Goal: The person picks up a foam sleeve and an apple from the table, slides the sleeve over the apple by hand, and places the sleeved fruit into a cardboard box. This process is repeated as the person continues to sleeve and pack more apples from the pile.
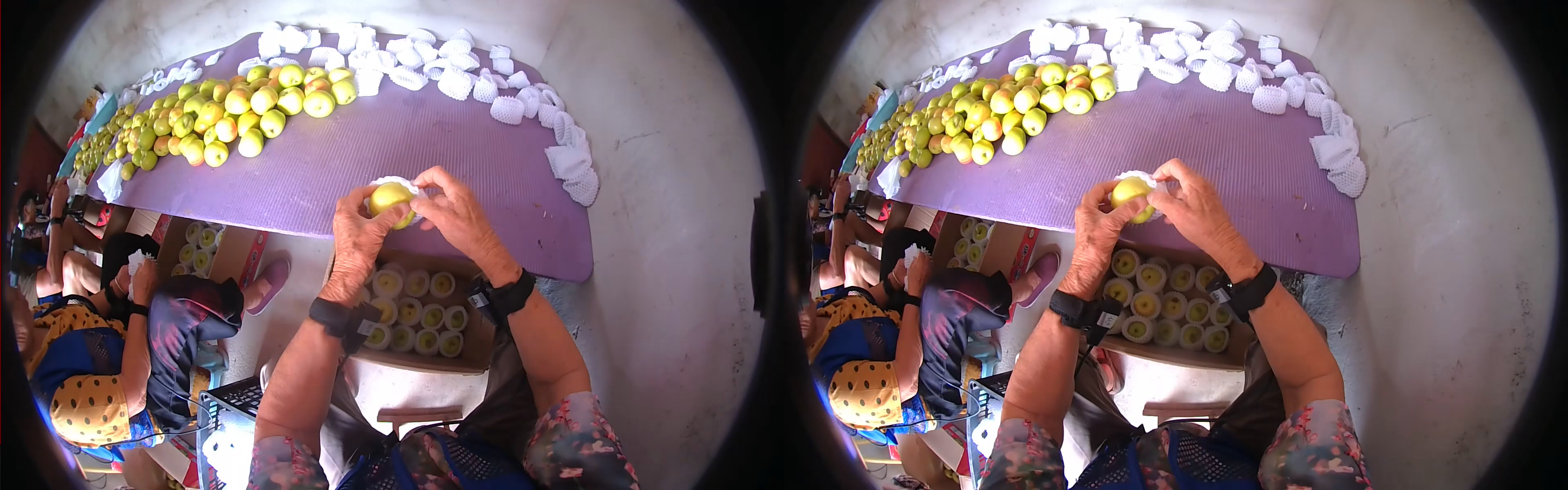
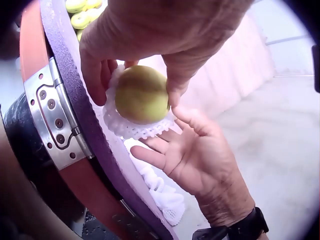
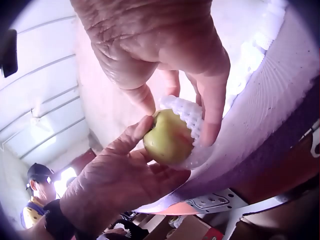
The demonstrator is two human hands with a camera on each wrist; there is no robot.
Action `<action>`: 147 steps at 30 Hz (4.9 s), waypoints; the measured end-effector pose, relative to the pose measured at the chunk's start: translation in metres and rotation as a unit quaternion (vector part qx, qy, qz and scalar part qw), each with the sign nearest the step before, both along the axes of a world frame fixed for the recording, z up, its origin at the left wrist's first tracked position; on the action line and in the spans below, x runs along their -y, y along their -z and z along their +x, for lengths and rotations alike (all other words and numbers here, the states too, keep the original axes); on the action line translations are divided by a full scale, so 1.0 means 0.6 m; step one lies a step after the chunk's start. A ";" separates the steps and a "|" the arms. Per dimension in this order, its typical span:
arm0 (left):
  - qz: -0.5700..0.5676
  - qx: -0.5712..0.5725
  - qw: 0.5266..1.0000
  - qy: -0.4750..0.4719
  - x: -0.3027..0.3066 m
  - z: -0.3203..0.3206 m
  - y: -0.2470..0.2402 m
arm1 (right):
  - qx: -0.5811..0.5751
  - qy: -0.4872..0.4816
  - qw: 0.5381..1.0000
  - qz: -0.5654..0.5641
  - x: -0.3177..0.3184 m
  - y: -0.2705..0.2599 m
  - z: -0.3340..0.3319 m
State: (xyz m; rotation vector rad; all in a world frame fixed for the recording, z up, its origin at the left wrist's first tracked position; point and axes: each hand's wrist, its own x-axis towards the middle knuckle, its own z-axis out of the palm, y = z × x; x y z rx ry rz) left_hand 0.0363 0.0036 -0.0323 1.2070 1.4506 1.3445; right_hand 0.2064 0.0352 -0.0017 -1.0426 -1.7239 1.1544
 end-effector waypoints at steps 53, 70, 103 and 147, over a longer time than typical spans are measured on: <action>-0.015 0.033 0.999 -0.016 0.018 0.010 -0.011 | -0.374 -0.047 0.904 -0.203 -0.009 0.046 -0.030; 0.011 -0.048 0.999 -0.014 0.019 0.018 -0.011 | -0.210 0.053 0.972 -0.096 -0.015 0.061 -0.026; -0.001 0.155 0.988 0.023 0.014 0.021 -0.002 | -0.196 -0.096 0.968 -0.126 -0.023 0.044 -0.010; -0.021 0.217 0.964 0.149 0.025 -0.031 -0.063 | -0.203 -0.108 0.968 -0.098 -0.023 -0.015 0.024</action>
